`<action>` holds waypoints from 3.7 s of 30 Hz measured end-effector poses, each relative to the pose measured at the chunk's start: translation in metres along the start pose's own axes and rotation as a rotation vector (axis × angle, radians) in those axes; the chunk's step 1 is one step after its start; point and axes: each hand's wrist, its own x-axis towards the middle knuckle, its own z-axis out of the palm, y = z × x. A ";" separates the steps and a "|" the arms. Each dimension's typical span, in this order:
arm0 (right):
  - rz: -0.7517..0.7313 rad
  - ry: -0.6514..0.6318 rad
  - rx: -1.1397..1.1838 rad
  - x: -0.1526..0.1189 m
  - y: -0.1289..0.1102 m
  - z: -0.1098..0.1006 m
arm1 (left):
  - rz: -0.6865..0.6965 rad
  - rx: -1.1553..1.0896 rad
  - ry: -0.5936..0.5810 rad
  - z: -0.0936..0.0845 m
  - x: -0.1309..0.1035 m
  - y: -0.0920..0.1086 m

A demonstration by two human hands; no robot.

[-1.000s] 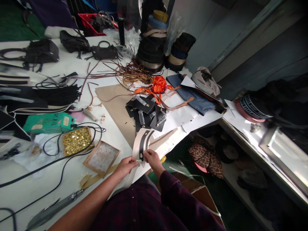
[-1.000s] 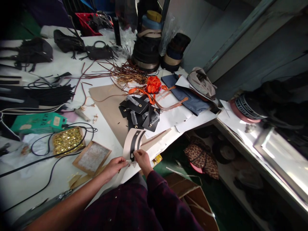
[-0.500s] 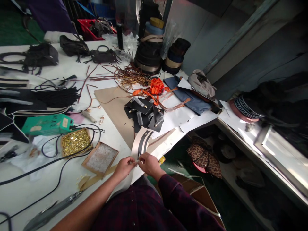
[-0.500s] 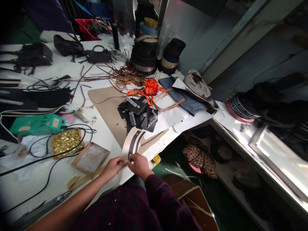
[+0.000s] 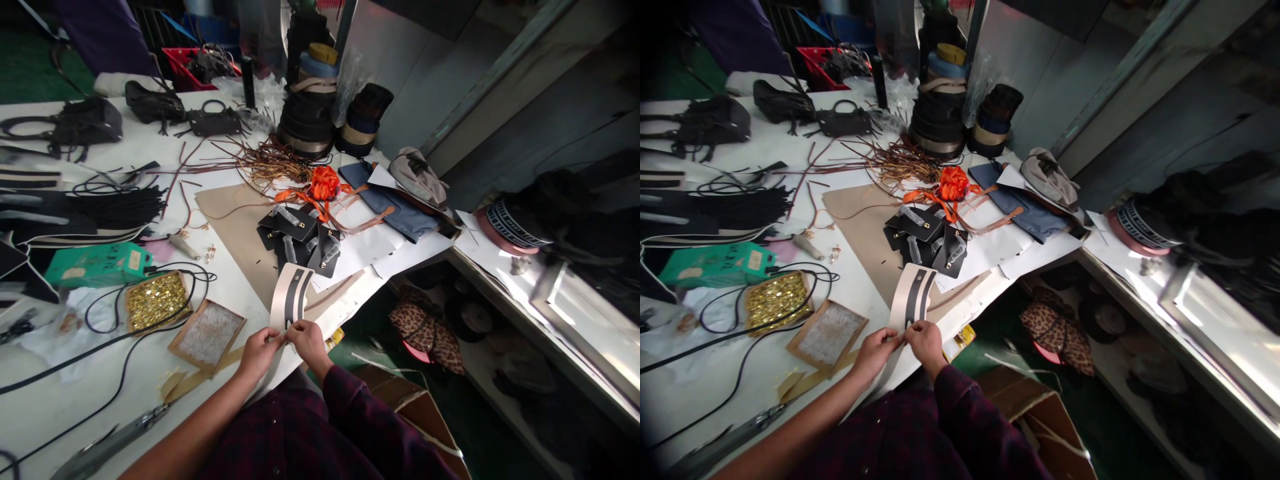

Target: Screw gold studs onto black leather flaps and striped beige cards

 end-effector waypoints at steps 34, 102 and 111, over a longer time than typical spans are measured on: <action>-0.236 -0.211 0.041 0.081 -0.025 -0.066 | 0.301 0.133 -0.099 -0.048 0.032 0.019; -0.640 0.086 -0.387 0.023 -0.053 -0.018 | 0.104 -0.138 -0.036 -0.030 0.008 0.056; -0.626 0.046 -0.258 0.023 -0.053 -0.020 | 0.072 -0.184 -0.044 -0.028 0.005 0.055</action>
